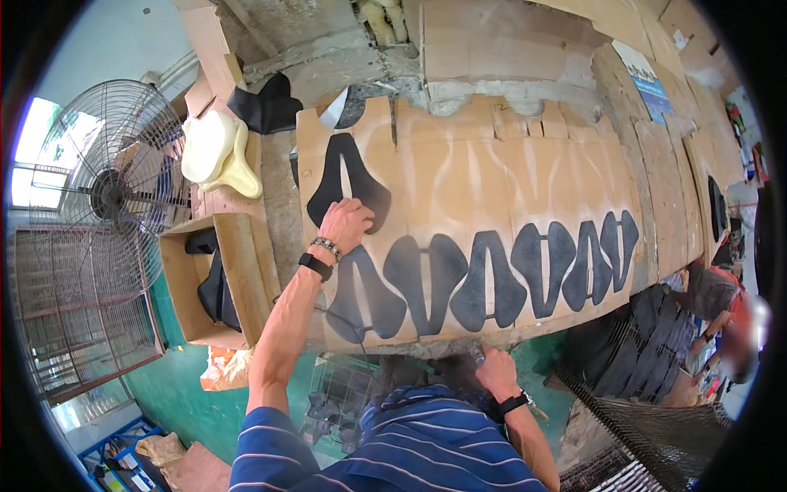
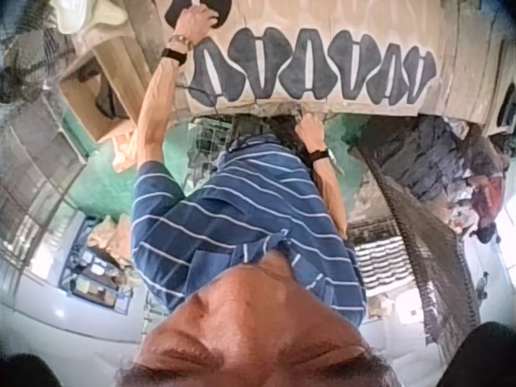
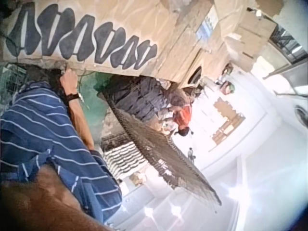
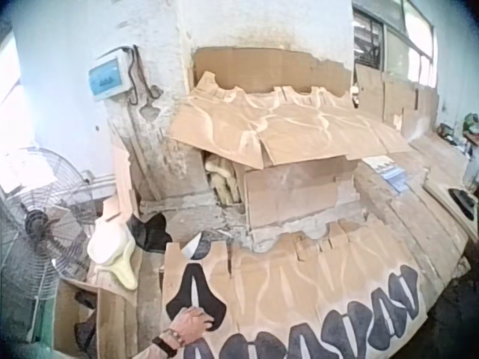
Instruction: Applying adhesive using a spray gun to black foam cutouts and arranging them on a workspace.
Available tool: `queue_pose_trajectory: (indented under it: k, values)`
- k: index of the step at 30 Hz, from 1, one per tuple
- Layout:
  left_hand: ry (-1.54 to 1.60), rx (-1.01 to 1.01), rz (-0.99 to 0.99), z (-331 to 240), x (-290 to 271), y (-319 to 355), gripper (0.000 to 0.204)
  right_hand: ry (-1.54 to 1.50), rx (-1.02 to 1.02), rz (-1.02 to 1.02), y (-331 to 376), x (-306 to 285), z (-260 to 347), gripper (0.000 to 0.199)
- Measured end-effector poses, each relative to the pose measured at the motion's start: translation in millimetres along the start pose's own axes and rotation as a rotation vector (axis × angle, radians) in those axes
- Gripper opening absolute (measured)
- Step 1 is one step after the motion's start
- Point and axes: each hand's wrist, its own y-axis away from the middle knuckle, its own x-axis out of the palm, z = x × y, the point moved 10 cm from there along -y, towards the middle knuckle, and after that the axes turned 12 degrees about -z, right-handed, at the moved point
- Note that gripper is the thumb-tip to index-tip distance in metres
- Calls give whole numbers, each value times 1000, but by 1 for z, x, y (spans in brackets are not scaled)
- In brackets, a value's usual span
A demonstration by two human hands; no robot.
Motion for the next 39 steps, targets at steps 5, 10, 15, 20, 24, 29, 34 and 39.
queue_pose_trajectory:
  k: [5,10,15,20,24,29,34,39]
  values:
    - [76,-140,-83,17,-36,15,15,-34,41,-9,-1,1,-3,34]
    - [31,-265,-135,33,-98,66,18,-64,68,-5,-2,5,-8,36]
    - [-56,-470,112,28,-132,148,30,-73,29,-79,1,3,-6,27]
    - [38,-632,124,2,-210,207,33,-80,19,-91,2,2,-1,31]
    - [59,-697,-3,5,-250,232,32,-60,89,-89,5,1,-4,42]
    - [163,-693,-189,8,-270,246,30,-149,70,-76,28,-12,3,39]
    - [231,-772,-339,10,-298,248,26,-264,126,-122,58,-51,16,50]
    - [298,-703,-404,14,-299,242,28,-355,90,-148,76,-74,34,50]
